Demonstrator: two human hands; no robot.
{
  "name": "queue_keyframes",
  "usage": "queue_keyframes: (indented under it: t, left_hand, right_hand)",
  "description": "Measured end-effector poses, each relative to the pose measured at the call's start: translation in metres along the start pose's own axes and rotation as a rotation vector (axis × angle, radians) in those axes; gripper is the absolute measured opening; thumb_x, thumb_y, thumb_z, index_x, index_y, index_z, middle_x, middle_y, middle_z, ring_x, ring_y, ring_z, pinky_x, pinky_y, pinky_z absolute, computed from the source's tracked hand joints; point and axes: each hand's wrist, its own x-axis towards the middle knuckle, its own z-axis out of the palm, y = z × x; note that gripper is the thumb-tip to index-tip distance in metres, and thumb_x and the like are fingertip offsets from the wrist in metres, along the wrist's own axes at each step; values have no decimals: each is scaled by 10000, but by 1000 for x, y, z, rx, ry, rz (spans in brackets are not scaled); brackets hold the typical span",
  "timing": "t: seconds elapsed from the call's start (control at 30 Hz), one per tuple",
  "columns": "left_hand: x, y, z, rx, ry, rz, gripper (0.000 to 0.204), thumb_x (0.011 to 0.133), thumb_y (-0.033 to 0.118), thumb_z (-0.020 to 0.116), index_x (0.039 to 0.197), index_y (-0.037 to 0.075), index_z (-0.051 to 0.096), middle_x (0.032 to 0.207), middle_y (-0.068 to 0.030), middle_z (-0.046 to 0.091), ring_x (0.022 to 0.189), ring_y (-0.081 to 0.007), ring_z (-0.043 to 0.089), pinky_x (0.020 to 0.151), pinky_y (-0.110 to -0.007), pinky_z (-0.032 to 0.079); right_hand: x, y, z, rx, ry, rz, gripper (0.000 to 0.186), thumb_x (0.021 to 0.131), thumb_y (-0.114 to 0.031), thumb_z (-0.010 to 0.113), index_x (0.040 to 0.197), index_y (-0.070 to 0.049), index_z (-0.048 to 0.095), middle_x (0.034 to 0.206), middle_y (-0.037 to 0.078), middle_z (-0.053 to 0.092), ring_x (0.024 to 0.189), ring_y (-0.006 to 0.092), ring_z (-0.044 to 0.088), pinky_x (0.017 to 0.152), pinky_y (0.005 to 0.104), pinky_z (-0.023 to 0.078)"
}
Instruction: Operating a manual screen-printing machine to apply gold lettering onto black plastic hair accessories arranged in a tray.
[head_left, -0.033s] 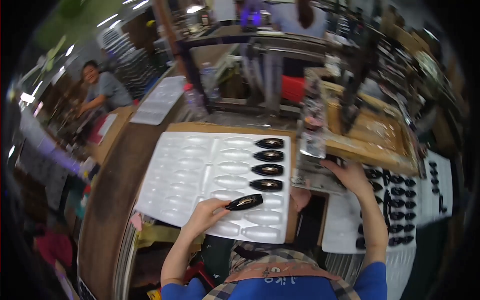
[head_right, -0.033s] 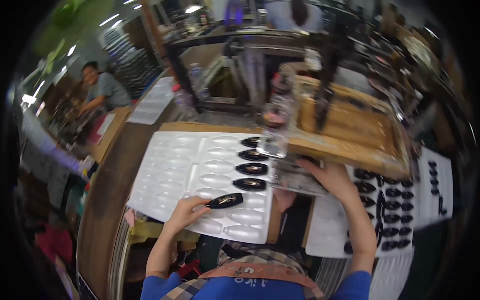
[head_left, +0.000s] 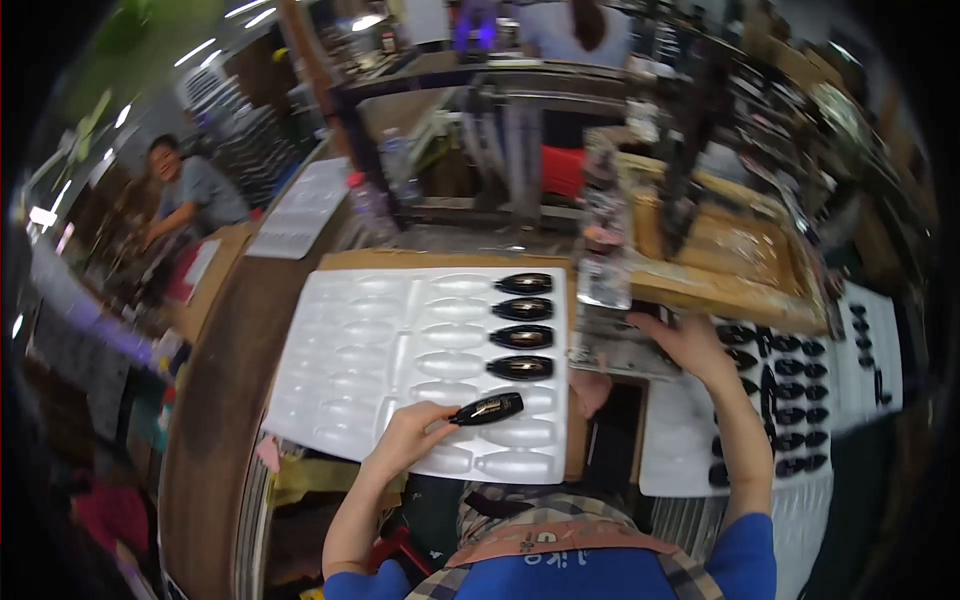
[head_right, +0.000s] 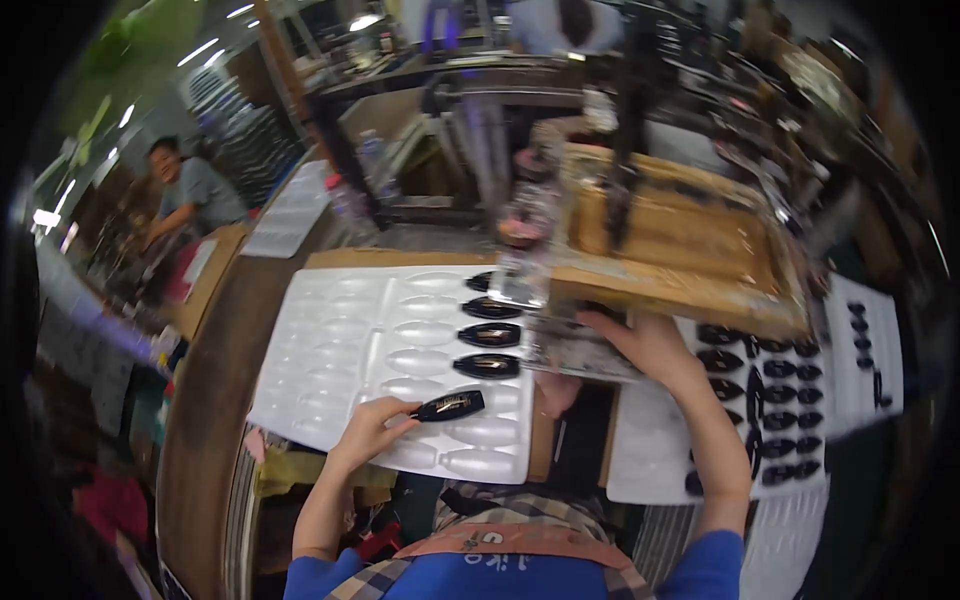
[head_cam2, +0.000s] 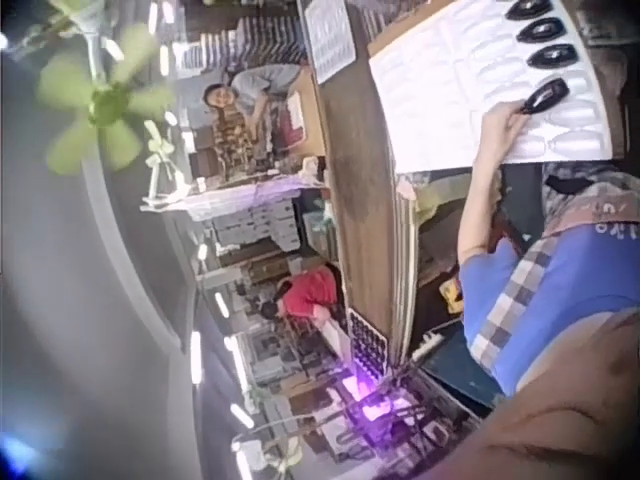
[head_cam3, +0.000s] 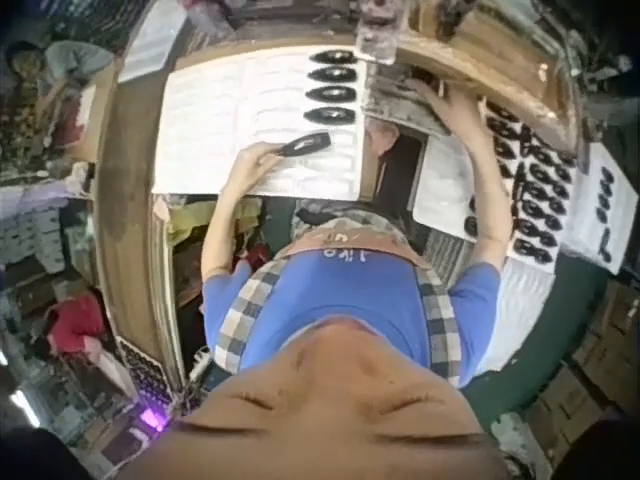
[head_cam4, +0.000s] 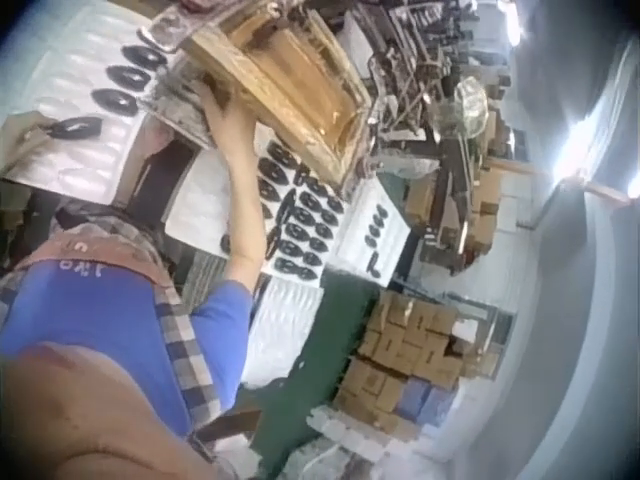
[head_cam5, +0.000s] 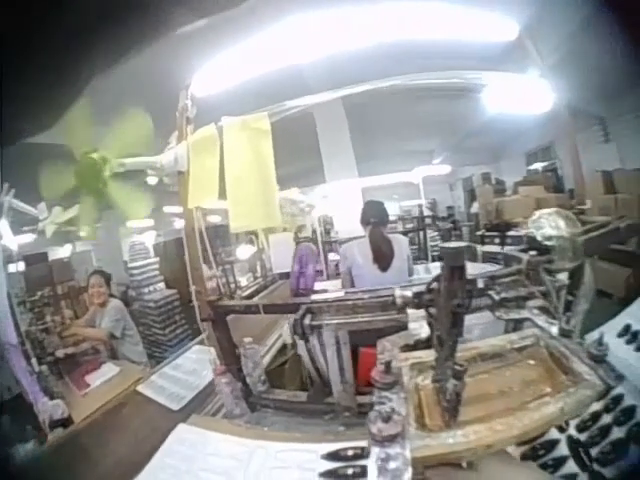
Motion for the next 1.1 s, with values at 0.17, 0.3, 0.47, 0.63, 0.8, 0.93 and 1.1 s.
queue_keyframes:
  t: [0.17, 0.3, 0.47, 0.63, 0.8, 0.93, 1.1]
  left_hand:
    - [27, -1, 34, -14, -66, 90, 247, 715, 102, 646, 945, 23, 602, 802, -133, 596, 708, -275, 581, 629, -322, 465]
    - [48, -14, 43, 59, -63, 242, 239, 697, 80, 646, 923, 15, 600, 771, -126, 588, 713, -277, 567, 627, -338, 460]
    - [60, -5, 42, 118, -47, 310, 232, 667, 49, 640, 891, 6, 599, 807, -115, 572, 780, -268, 543, 671, -342, 456]
    - [51, -24, 40, 161, -39, 364, 234, 664, 64, 631, 891, 12, 600, 852, -109, 553, 828, -266, 528, 708, -341, 449]
    - [48, -2, 27, 236, 0, 359, 256, 738, 134, 594, 973, 33, 579, 840, -121, 549, 797, -281, 533, 698, -356, 443]
    - [58, 34, 3, 134, 222, 407, 268, 765, 117, 570, 1021, 37, 561, 763, -123, 554, 712, -288, 537, 657, -356, 433]
    - [113, 89, -11, 87, 530, 683, 256, 769, 85, 544, 1014, 12, 538, 835, -161, 568, 819, -342, 528, 768, -393, 409]
  right_hand:
    - [-30, 17, -20, -137, 86, -70, 390, 752, -258, 620, 1005, 27, 537, 967, 186, 573, 930, 335, 522, 813, 344, 389]
    - [-61, 41, -40, -105, 306, -79, 350, 778, -184, 579, 1029, 44, 494, 936, 173, 578, 869, 294, 541, 780, 326, 402]
    - [-73, 72, -46, 57, 387, 12, 236, 804, -131, 553, 981, 23, 527, 894, 145, 601, 814, 255, 582, 729, 296, 428]
    - [-47, 115, -32, -114, 182, 92, 301, 837, -186, 508, 1062, 14, 515, 1059, 195, 549, 1027, 319, 491, 861, 349, 370]
    - [-30, 174, -14, -575, 112, -25, 287, 794, -155, 504, 1045, -21, 533, 1022, 195, 548, 1004, 357, 480, 869, 396, 365]
    - [-29, 184, -13, -570, 126, -225, 282, 777, -148, 528, 1028, -19, 540, 1015, 194, 552, 997, 352, 486, 865, 394, 371]
    - [-35, 199, -17, -573, 126, -376, 279, 756, -139, 557, 1006, -16, 550, 1006, 192, 557, 988, 346, 493, 859, 391, 379]
